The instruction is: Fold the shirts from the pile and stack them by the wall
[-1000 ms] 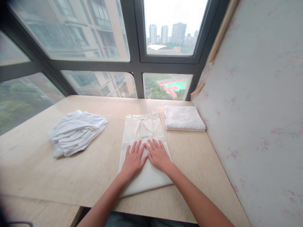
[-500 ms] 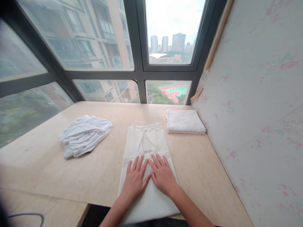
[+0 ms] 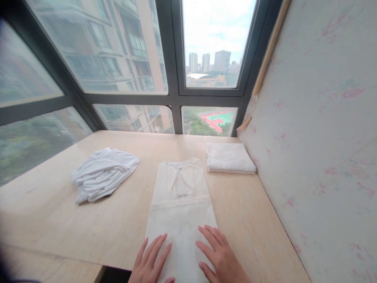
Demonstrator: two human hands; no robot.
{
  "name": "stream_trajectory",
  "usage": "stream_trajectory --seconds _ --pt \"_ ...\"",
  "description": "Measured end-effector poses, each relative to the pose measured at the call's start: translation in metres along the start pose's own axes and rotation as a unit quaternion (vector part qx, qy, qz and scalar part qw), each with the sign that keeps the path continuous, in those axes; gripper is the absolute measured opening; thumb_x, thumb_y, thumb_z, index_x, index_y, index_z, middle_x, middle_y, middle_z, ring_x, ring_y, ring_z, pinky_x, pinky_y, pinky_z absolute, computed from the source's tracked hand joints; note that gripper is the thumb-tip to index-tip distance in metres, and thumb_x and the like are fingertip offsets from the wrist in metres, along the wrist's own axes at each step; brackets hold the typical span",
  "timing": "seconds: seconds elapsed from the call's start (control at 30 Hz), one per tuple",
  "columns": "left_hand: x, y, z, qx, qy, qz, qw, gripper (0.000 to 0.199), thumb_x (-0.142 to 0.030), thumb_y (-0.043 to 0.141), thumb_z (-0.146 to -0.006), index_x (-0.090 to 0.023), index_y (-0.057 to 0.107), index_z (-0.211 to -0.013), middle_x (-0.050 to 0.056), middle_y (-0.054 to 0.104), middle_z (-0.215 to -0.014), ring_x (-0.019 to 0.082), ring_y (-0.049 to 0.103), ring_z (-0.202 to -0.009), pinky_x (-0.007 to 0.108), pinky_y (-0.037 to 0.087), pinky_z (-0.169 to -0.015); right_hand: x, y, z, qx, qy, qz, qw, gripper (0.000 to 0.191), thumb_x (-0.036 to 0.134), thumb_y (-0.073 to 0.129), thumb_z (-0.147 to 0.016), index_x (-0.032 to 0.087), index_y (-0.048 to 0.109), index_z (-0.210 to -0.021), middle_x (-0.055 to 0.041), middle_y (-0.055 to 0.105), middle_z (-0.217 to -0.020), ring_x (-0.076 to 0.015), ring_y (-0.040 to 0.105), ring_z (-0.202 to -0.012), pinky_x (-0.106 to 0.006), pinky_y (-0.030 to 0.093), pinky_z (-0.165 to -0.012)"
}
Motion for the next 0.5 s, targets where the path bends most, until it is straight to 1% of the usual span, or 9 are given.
stream_trajectory --seconds 0.03,0.1,0.2,0.27,0.37,0.43,0.5 --pt "-0.004 -0.002 0.007 -0.014 0.019 -0.005 1.0 0.062 -0.068 0.048 -0.086 -0.023 0.065 -0.126 0.01 0.066 -0.127 0.025 0.056 -0.121 0.042 0.026 -0.116 0.006 -0.002 0.007 -0.004 -0.024 0.026 0.999 0.036 0.04 0.059 -0.089 0.025 0.064 -0.121 -0.009 0.057 -0.14 -0.0268 0.055 -0.127 -0.042 0.052 -0.099" --pt "-0.009 -0.002 0.017 -0.025 0.035 -0.015 0.999 0.06 -0.069 0.047 -0.086 -0.025 0.067 -0.121 0.009 0.068 -0.123 0.026 0.057 -0.119 0.042 0.027 -0.116 0.015 -0.002 0.016 -0.018 -0.058 0.068 0.996 0.038 0.051 0.059 -0.088 0.025 0.065 -0.116 -0.0096 0.064 -0.131 -0.0276 0.061 -0.117 -0.043 0.054 -0.093" --pt "-0.014 0.0 0.017 -0.011 0.023 -0.02 0.999 0.062 -0.068 0.05 -0.084 -0.023 0.066 -0.123 0.011 0.067 -0.124 0.029 0.057 -0.118 0.044 0.027 -0.114 0.028 0.007 0.016 -0.04 -0.071 0.081 0.993 0.046 0.062 0.055 -0.087 0.025 0.064 -0.112 -0.0099 0.068 -0.123 -0.0285 0.063 -0.11 -0.043 0.053 -0.089" --pt "-0.016 -0.002 0.011 -0.001 0.011 -0.015 1.0 0.065 -0.07 0.051 -0.082 -0.021 0.066 -0.122 0.013 0.068 -0.121 0.03 0.058 -0.114 0.046 0.028 -0.111 0.039 0.017 0.011 -0.048 -0.069 0.06 0.995 0.043 0.06 0.054 -0.087 0.025 0.063 -0.111 -0.0094 0.069 -0.119 -0.0275 0.063 -0.106 -0.041 0.052 -0.088" --pt "-0.018 -0.005 0.001 0.012 0.001 -0.014 1.0 0.063 -0.069 0.052 -0.081 -0.019 0.068 -0.116 0.014 0.07 -0.116 0.031 0.06 -0.11 0.047 0.033 -0.103 0.052 0.031 0.002 -0.063 -0.046 0.027 0.997 0.032 0.05 0.053 -0.088 0.025 0.062 -0.107 -0.009 0.07 -0.112 -0.0255 0.064 -0.099 -0.038 0.05 -0.084" --pt "-0.021 -0.007 -0.004 0.006 0.007 -0.01 1.0 0.061 -0.069 0.05 -0.082 -0.019 0.069 -0.111 0.014 0.07 -0.113 0.03 0.061 -0.107 0.045 0.037 -0.098 0.054 0.035 -0.001 -0.076 -0.02 0.011 0.997 0.027 0.043 0.05 -0.089 0.024 0.062 -0.103 -0.0091 0.069 -0.109 -0.0249 0.063 -0.096 -0.036 0.049 -0.084" --pt "-0.025 -0.008 -0.007 -0.009 0.01 -0.004 1.0 0.059 -0.068 0.049 -0.083 -0.018 0.069 -0.107 0.013 0.071 -0.111 0.028 0.062 -0.105 0.043 0.039 -0.095 0.054 0.035 -0.001 -0.087 -0.015 -0.004 0.996 0.025 0.039 0.045 -0.091 0.023 0.062 -0.1 -0.0088 0.069 -0.108 -0.024 0.063 -0.094 -0.035 0.049 -0.084"
Point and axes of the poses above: each hand's wrist, its own z-axis away from the middle knuckle, its own y-axis out of the palm, x = y × z, the point moved 7 cm from there along -z, towards the middle knuckle
